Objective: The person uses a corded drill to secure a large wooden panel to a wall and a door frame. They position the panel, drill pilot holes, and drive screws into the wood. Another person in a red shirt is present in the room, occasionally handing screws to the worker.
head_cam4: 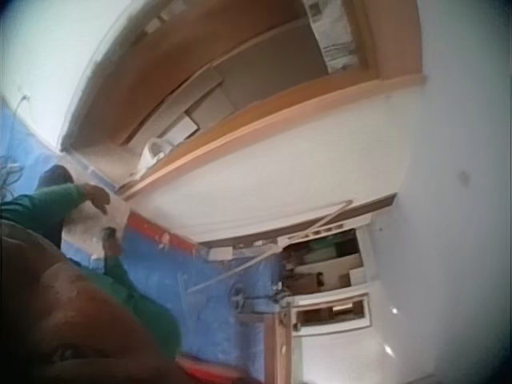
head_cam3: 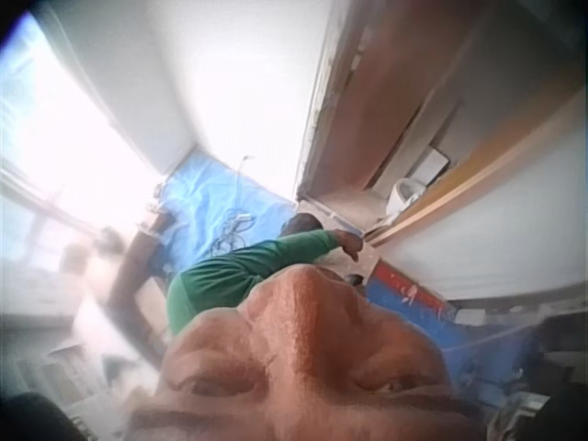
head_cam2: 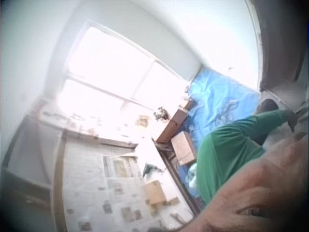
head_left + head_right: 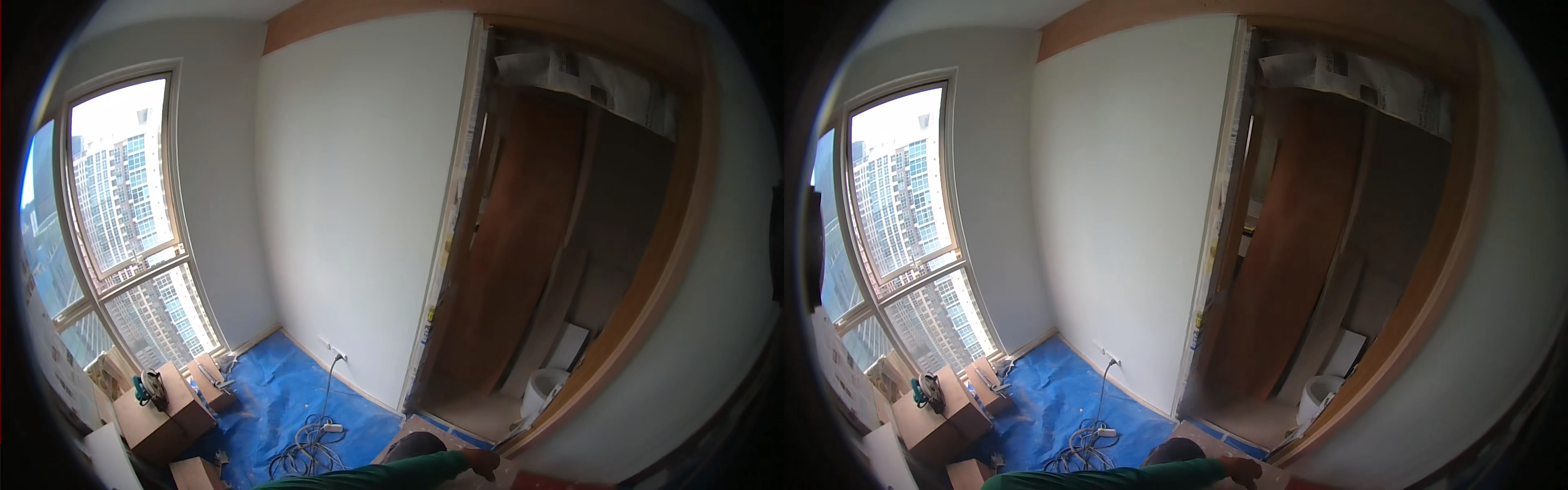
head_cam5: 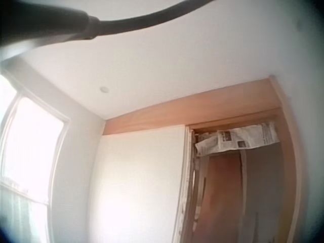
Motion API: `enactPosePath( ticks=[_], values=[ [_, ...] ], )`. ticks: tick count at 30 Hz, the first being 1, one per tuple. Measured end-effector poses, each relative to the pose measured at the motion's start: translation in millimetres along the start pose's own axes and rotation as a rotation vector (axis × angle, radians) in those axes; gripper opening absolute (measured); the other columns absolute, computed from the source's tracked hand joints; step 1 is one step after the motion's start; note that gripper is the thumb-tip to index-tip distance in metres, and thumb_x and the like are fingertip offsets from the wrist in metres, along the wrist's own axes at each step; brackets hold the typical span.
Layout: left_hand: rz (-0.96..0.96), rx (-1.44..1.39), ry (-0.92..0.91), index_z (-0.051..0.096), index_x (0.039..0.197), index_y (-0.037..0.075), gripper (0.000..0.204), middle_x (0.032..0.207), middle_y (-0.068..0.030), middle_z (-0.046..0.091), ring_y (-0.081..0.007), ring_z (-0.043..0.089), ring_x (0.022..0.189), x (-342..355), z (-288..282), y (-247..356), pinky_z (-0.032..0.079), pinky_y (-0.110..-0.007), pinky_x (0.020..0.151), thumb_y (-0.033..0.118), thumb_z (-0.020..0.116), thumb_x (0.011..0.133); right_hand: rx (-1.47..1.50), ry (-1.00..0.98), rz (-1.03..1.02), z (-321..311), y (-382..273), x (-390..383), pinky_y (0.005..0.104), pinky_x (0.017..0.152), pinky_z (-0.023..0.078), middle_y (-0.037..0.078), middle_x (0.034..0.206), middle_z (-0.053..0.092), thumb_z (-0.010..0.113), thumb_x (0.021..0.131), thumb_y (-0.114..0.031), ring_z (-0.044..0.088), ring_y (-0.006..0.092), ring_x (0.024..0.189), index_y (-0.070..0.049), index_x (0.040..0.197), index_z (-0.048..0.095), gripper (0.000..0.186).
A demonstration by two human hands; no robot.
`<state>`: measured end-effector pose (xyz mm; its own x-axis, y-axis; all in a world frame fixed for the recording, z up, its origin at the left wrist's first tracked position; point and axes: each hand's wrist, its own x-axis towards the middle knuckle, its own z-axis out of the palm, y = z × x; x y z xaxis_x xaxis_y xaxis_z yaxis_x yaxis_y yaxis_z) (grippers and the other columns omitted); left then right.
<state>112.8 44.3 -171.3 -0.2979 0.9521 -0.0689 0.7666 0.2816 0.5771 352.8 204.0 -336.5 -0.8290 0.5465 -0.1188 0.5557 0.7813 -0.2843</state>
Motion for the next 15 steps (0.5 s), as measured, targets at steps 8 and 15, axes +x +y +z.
enactPosePath(
  ticks=[8, 15],
  values=[
    [-0.044, -0.145, 0.131, 0.071, 0.110, -0.005, 0.057, 0.110, -0.0255, 0.074, -0.0414, 0.071, 0.107, -4.2, -20.4, 37.0, 0.055, -0.049, 0.093, 0.045, 0.078, 0.084, -0.035, -0.039, 0.008, -23.1, 9.4, -1.0, 0.0623, 0.079, 0.056, 0.034, 0.096, 0.072, 0.041, 0.098, -0.069, 0.070, 0.0532, 0.093, 0.000, 0.108, 0.071, 0.076],
    [-0.164, -0.001, -0.103, 0.061, 0.140, 0.002, 0.076, 0.139, -0.0245, 0.064, -0.0424, 0.060, 0.130, -26.1, -44.2, 16.7, 0.047, -0.050, 0.110, 0.062, 0.064, 0.094, 0.059, -0.040, -0.003, -18.3, -13.8, 18.9, 0.0641, 0.079, 0.055, 0.034, 0.094, 0.071, 0.040, 0.099, -0.065, 0.069, 0.0546, 0.093, -0.001, 0.106, 0.071, 0.072]
  ],
)
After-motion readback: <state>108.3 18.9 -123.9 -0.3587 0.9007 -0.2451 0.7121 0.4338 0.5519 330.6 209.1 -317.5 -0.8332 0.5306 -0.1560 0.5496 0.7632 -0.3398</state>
